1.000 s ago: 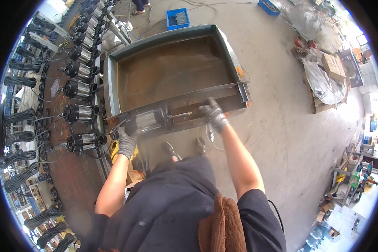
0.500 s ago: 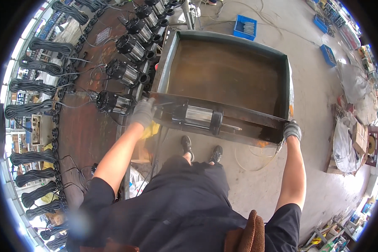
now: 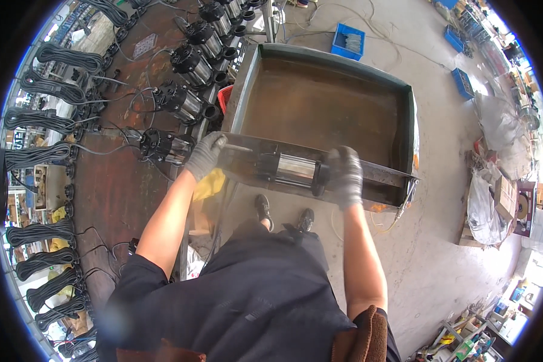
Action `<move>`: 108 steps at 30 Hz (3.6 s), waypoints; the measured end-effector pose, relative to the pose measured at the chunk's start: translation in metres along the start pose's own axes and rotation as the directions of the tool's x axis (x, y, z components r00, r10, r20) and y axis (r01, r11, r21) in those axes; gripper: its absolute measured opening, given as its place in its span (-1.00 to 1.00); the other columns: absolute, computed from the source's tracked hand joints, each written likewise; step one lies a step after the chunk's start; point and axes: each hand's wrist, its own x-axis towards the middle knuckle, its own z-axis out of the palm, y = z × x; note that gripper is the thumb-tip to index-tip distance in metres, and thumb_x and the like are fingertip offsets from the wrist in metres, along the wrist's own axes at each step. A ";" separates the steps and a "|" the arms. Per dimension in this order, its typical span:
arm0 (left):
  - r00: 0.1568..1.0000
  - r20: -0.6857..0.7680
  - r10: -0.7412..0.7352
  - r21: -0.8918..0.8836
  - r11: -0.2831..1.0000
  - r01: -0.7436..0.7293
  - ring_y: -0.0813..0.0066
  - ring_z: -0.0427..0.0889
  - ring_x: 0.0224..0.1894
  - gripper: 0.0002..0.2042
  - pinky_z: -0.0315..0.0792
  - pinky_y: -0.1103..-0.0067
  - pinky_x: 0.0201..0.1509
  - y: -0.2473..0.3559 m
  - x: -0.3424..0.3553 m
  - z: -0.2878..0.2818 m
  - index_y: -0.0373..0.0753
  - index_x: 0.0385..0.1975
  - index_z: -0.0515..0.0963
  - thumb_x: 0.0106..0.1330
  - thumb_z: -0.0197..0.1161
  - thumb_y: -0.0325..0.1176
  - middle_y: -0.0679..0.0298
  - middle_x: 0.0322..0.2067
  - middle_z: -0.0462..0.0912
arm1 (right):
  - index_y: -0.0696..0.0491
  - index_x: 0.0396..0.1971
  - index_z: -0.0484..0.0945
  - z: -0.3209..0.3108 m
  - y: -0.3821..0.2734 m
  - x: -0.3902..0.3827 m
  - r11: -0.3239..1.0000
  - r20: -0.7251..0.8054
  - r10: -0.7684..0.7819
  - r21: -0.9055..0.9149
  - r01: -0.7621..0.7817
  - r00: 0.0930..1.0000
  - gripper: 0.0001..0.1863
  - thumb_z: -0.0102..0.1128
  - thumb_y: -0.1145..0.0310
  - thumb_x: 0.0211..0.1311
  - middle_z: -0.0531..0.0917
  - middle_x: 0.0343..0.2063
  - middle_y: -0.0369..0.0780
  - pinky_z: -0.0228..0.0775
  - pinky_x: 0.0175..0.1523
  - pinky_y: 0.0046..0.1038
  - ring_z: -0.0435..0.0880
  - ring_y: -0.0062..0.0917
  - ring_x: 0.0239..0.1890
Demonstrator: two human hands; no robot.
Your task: The recorder is performing quality control or leak testing on submersible industrial pumps by placing them in a water tank and observing their operation.
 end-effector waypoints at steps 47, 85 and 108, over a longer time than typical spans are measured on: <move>0.933 0.305 0.189 0.101 0.968 -0.229 0.33 0.64 -0.26 -0.49 0.54 0.45 -0.11 -0.033 -0.017 0.002 -0.22 0.22 0.40 0.28 0.33 -0.31 0.29 -0.31 0.67 | 0.16 -0.35 0.61 0.035 -0.047 -0.003 0.957 0.056 0.269 -0.128 -0.260 0.962 -0.81 0.16 0.33 0.32 0.64 -0.56 -0.18 0.41 -0.30 -0.46 0.49 -0.57 -0.51; 0.802 0.597 -0.037 -0.561 0.696 0.449 0.55 0.65 -0.30 -0.72 0.52 0.57 -0.29 -0.038 -0.009 0.002 -0.17 0.01 0.58 0.33 0.31 -0.33 0.34 -0.34 0.66 | 0.15 -0.38 0.60 0.033 -0.067 -0.007 0.949 0.053 0.313 0.018 -0.314 0.948 -0.81 0.16 0.33 0.32 0.63 -0.57 -0.13 0.44 -0.30 -0.43 0.51 -0.48 -0.54; 0.848 0.511 0.139 -0.440 0.890 0.119 0.59 0.51 -0.25 -0.63 0.48 0.58 -0.09 -0.046 0.005 0.001 -0.22 0.03 0.44 0.22 0.27 -0.59 0.31 -0.29 0.53 | 0.20 -0.30 0.47 0.029 -0.071 -0.002 0.940 0.160 0.340 -0.033 -0.339 0.927 -0.82 0.02 0.39 0.44 0.65 -0.46 -0.18 0.49 -0.68 -0.50 0.74 -0.44 -0.56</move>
